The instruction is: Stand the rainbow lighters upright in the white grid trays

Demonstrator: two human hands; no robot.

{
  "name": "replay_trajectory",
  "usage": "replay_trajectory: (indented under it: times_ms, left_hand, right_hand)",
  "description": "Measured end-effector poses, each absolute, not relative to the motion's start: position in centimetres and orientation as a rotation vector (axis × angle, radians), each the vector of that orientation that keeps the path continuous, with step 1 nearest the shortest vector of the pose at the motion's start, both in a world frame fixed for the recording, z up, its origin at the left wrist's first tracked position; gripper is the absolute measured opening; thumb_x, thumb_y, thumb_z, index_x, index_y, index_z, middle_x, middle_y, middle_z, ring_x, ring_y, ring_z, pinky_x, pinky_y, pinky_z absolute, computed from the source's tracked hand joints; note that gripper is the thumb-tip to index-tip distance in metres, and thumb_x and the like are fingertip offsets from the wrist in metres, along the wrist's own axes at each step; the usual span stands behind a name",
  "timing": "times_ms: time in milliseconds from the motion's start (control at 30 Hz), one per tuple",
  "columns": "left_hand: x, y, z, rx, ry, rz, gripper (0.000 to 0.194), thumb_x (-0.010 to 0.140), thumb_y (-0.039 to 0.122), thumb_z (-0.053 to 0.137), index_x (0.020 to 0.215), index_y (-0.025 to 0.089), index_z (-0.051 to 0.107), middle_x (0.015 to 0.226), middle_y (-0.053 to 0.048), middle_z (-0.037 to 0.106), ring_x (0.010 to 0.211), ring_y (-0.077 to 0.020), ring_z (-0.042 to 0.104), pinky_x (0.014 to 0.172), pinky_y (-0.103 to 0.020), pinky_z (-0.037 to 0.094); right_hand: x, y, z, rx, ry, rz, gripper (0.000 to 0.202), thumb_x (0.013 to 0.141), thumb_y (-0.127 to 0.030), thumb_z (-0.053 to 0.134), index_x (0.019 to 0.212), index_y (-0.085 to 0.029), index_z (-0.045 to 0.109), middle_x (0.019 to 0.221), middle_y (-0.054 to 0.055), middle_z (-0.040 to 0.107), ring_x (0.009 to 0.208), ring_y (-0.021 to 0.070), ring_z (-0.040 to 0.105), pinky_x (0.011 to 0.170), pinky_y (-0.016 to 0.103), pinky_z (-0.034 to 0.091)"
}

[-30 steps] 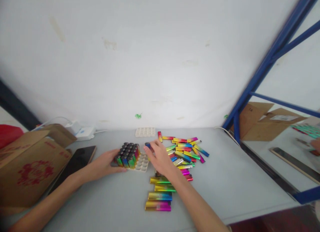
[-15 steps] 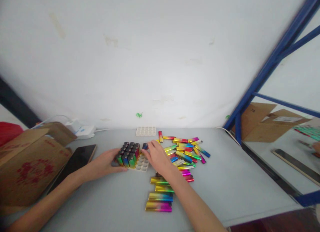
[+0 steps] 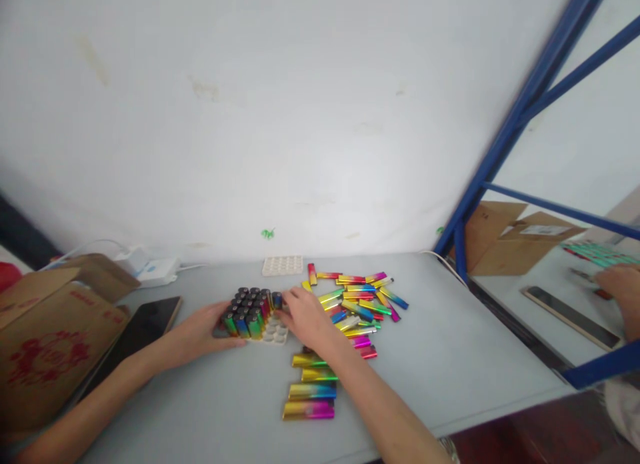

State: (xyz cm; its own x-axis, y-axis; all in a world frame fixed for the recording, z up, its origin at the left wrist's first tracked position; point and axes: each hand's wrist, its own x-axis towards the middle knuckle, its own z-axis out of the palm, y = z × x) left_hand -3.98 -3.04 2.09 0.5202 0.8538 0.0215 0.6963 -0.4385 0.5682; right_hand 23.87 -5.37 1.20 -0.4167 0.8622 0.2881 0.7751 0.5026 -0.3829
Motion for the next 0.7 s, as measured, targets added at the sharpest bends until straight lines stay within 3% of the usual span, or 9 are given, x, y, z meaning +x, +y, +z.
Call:
replay_trajectory:
  times_ms: [100,167,333,467,700]
  left_hand:
    - [-4.0,-2.9,2.0,2.274,1.215,0.457,0.063,0.075,0.058,0.085,0.126,0.022,0.074,0.123,-0.013,0.081,0.106,-0.0381,0.075,0.096,-0.046,0.061]
    - [-4.1,-2.9,1.9,2.276,1.204,0.466,0.064,0.076,0.058,0.085,0.127,0.022,0.074,0.126,-0.013,0.08,0.108,-0.0385,0.075,0.099,-0.047,0.061]
    - [-4.2,-2.8,1.7,2.299,1.224,0.484,0.063,0.075,0.059,0.085,0.124,0.021,0.076,0.122,-0.013,0.081,0.106,-0.0389,0.076,0.098,-0.049,0.062]
    - [-4.4,-2.6,1.3,2.324,1.204,0.493,0.063,0.076,0.059,0.085,0.124,0.021,0.075,0.122,-0.014,0.081,0.106,-0.0377,0.076,0.095,-0.048,0.064]
    - [-4.5,-2.6,1.1,2.349,1.182,0.504,0.066,0.077,0.062,0.084,0.128,0.02,0.075,0.117,-0.013,0.082,0.099,-0.0352,0.077,0.094,-0.045,0.064]
  right_hand:
    - [25.7,-5.7,1.8,-1.208,-2.271,0.278,0.036,0.102,-0.038,0.076,0.13,-0.019,0.065,0.128,0.012,0.068,0.125,0.0268,0.064,0.11,0.04,0.052]
    - [27.3,-5.6,2.2,-1.185,-2.261,0.24,0.035,0.105,-0.035,0.071,0.136,-0.021,0.063,0.135,0.012,0.066,0.133,0.0259,0.061,0.117,0.041,0.048]
    - [31.0,-4.6,2.1,-1.466,-2.275,0.098,0.022,0.107,-0.02,0.063,0.127,-0.017,0.071,0.131,0.015,0.071,0.13,0.0304,0.063,0.117,0.05,0.047]
    - [32.5,-4.2,2.1,-1.556,-2.339,0.239,0.022,0.105,-0.019,0.065,0.124,-0.014,0.076,0.128,0.017,0.074,0.127,0.0319,0.066,0.115,0.049,0.049]
    - [32.9,-3.8,1.6,-1.502,-2.366,0.311,0.015,0.104,-0.019,0.066,0.11,-0.019,0.08,0.116,0.013,0.074,0.117,0.0294,0.069,0.109,0.045,0.052]
